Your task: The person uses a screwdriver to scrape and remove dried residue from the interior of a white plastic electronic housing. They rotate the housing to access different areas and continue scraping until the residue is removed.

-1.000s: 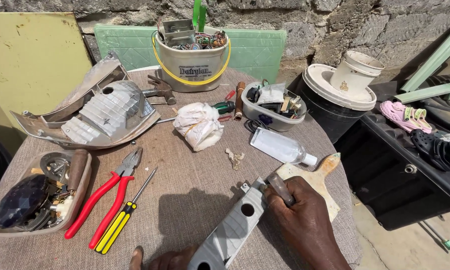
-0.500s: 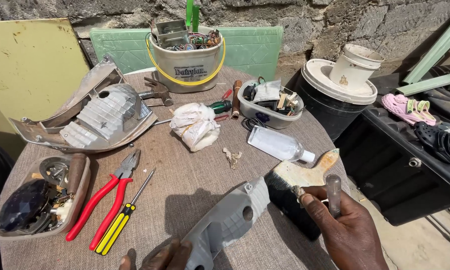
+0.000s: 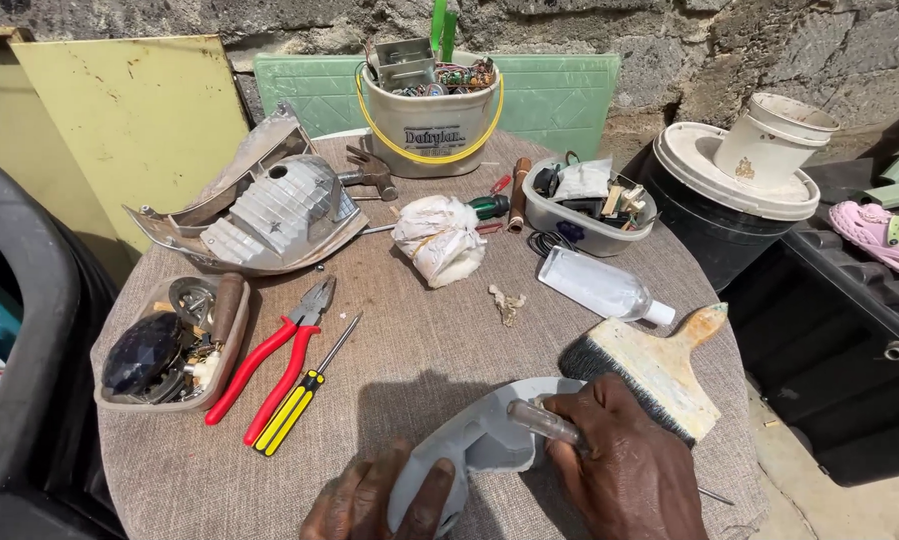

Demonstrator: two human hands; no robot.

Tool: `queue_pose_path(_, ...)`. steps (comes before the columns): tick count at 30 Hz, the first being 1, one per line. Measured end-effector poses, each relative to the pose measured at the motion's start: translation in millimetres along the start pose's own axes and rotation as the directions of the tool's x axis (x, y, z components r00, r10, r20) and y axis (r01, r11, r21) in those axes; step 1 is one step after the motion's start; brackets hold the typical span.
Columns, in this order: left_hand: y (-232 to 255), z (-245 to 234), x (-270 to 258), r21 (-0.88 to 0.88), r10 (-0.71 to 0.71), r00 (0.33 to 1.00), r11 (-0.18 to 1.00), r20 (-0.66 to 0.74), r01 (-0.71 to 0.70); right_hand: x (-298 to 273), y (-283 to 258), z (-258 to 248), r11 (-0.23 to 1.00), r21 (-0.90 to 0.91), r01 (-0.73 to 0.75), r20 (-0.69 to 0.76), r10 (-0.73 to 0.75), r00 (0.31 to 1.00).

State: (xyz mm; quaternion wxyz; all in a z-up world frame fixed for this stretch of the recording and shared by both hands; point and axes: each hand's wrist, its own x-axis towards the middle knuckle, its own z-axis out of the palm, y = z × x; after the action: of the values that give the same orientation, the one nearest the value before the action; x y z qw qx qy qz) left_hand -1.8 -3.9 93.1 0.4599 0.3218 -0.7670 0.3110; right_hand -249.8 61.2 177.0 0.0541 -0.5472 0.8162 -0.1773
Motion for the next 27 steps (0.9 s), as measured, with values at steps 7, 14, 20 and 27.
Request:
queue_pose_path(7,29,-24,1,-0.028,-0.310,0.925,0.946,0.222,0.323,-11,-4,4,0.985,0.134,0.108,0.087,-0.120,0.989)
queue_pose_path(14,27,-29,7,-0.207,-0.403,0.871,0.861,0.280,0.464,-15,-26,8,0.953,0.183,0.243,-0.189,-0.209,0.959)
queue_pose_path(20,19,-21,-10,-0.349,-0.366,0.839,0.786,0.402,0.510,-24,-51,33,0.935,0.281,0.215,-0.151,-0.178,0.972)
queue_pose_path(27,17,-24,-4,-0.342,-0.399,0.769,0.724,0.500,0.598,-19,-48,48,0.893,0.352,0.282,-0.060,-0.279,0.958)
